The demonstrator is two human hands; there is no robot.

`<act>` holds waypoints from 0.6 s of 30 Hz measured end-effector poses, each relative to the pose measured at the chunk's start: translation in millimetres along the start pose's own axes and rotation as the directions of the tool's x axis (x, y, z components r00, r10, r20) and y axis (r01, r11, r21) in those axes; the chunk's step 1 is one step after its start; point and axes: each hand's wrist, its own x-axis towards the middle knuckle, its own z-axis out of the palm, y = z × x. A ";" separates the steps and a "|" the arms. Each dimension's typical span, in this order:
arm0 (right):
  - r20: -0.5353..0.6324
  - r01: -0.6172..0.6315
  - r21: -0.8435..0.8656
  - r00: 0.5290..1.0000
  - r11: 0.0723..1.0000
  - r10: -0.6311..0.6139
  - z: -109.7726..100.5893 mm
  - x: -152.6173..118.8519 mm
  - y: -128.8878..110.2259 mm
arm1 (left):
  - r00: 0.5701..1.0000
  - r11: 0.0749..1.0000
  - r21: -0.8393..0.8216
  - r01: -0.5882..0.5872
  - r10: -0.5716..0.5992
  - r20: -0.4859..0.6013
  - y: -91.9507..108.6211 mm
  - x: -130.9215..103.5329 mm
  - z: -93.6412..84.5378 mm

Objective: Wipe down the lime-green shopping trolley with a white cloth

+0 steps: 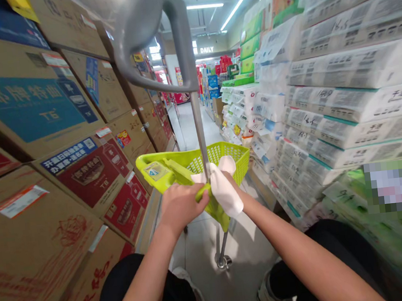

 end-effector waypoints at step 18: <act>-0.340 -0.278 -0.523 0.935 0.806 0.102 -39.1 -65.9 140.6 | 0.980 0.918 -0.356 -0.177 0.131 -0.149 -122.8 -54.6 -18.4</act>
